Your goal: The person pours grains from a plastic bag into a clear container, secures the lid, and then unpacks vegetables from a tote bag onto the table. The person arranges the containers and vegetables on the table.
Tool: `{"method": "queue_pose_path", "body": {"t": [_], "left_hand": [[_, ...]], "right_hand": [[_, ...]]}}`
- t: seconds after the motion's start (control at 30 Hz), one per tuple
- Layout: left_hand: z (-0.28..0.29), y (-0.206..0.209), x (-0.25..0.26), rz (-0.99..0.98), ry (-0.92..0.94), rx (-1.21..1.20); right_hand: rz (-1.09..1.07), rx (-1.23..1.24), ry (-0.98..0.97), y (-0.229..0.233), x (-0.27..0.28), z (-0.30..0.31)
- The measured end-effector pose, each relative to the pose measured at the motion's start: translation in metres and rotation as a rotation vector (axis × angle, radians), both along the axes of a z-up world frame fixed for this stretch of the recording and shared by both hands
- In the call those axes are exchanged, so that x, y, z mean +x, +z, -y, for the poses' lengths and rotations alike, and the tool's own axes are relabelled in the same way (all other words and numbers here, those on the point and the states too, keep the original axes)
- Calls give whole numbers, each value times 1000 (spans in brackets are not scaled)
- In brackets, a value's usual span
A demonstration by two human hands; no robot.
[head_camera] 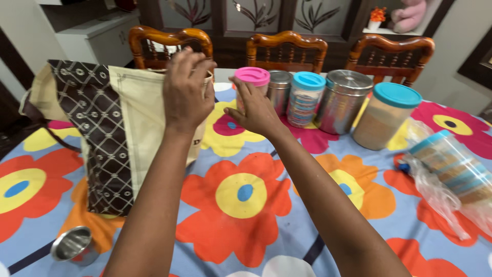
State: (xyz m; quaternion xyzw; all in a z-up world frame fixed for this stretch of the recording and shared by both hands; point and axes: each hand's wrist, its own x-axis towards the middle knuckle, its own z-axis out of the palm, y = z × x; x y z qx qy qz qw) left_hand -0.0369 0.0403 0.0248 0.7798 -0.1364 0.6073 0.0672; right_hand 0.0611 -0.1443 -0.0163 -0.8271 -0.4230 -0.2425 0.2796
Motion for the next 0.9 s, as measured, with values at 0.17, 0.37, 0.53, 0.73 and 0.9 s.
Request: {"method": "queue_pose_path", "body": {"t": [0.17,0.37,0.53,0.73,0.9], "left_hand": [[-49,21,-26,20,294,-118],[-102,-8,-26,-589,632,-378],[-140,-35,-22,-1110,657,-431],[-158,-52,-19,-728,660,-381],[-150,-43,-30,-492,1030,-98]], "right_hand": [[215,94,136,27,-16,-44],[286,9,64,15,-17,-73],[85,-422,92,-33,-2,-93],[-128,-470,202,-55,-8,-96],[-363,-447,-118,-12,-8,-108]]}}
